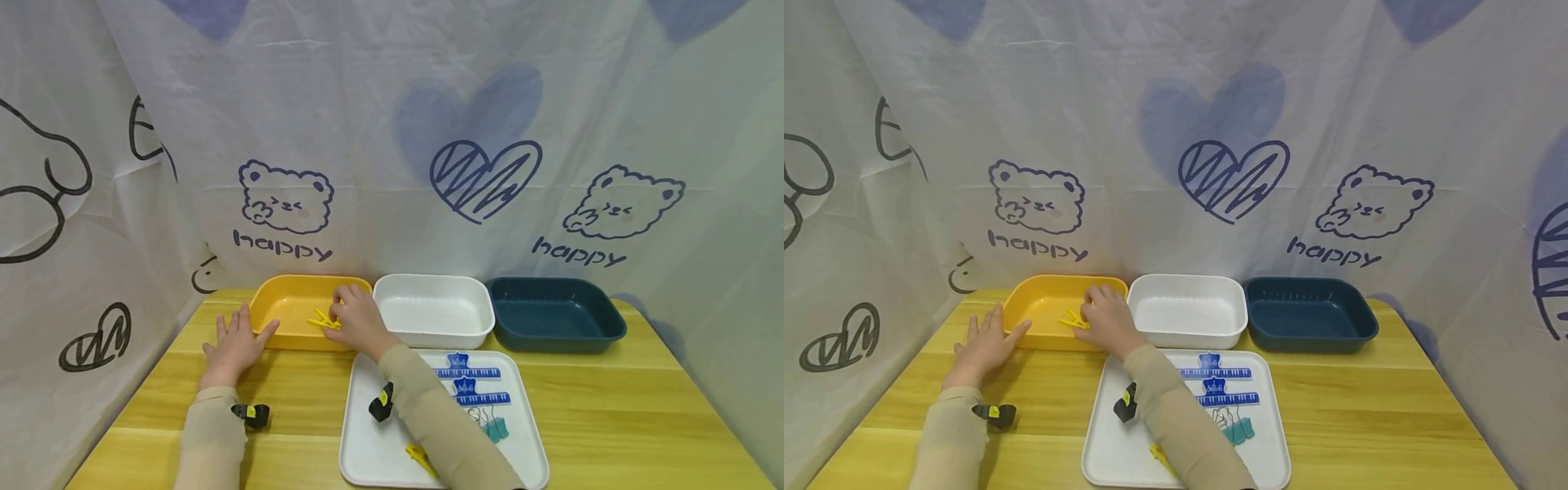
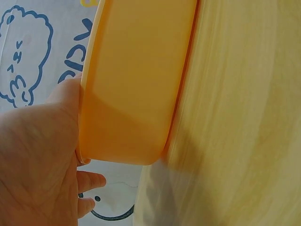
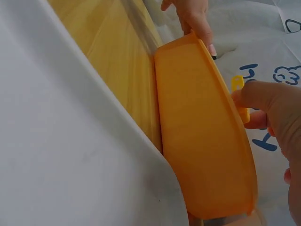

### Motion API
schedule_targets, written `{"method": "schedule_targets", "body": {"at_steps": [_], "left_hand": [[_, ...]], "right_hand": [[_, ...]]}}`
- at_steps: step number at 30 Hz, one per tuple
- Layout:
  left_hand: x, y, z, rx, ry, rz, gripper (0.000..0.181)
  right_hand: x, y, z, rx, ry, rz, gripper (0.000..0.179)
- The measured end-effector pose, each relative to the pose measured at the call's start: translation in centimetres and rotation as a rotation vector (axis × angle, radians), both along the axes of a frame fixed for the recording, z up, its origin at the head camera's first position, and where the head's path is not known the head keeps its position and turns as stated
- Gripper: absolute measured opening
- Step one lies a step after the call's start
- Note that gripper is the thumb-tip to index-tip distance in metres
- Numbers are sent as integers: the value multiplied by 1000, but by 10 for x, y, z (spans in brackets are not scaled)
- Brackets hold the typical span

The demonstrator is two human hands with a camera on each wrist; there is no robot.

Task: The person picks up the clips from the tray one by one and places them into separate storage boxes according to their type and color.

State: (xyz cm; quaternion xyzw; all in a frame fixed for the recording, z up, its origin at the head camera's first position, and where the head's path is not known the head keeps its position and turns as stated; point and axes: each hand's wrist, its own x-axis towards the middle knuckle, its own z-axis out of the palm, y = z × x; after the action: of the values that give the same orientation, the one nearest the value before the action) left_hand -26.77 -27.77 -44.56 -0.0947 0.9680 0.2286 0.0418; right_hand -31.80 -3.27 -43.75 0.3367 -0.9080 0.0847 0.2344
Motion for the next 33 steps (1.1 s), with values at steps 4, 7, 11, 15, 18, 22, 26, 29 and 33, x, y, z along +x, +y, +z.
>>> {"method": "schedule_targets", "body": {"at_steps": [4, 7, 11, 15, 18, 22, 26, 29, 33], "left_hand": [[0, 0, 0, -4, -3, 1, 105], [-1, -1, 1, -10, -2, 2, 105], [-1, -1, 2, -11, 4, 2, 104], [-1, -1, 2, -9, 2, 0, 103], [-1, -1, 2, -10, -2, 2, 104], [-2, -1, 1, -17, 2, 5, 104], [-2, -1, 1, -21, 6, 6, 104], [-3, -1, 1, -17, 2, 6, 104], [-3, -2, -1, -20, -5, 7, 105]], "right_hand": [[-3, -7, -1, 5, -26, -6, 30], [-7, -12, -1, 12, -65, -16, 31], [-11, -19, -3, 23, -111, -24, 31], [-16, -24, -6, 30, -128, -25, 31], [-19, -27, -9, 36, -147, -26, 31], [-24, -32, -9, 35, -197, -35, 31], [-27, -37, -7, 50, -243, -49, 30], [-29, -40, -6, 73, -272, -57, 30], [-33, -46, -7, 95, -306, -58, 30]]}}
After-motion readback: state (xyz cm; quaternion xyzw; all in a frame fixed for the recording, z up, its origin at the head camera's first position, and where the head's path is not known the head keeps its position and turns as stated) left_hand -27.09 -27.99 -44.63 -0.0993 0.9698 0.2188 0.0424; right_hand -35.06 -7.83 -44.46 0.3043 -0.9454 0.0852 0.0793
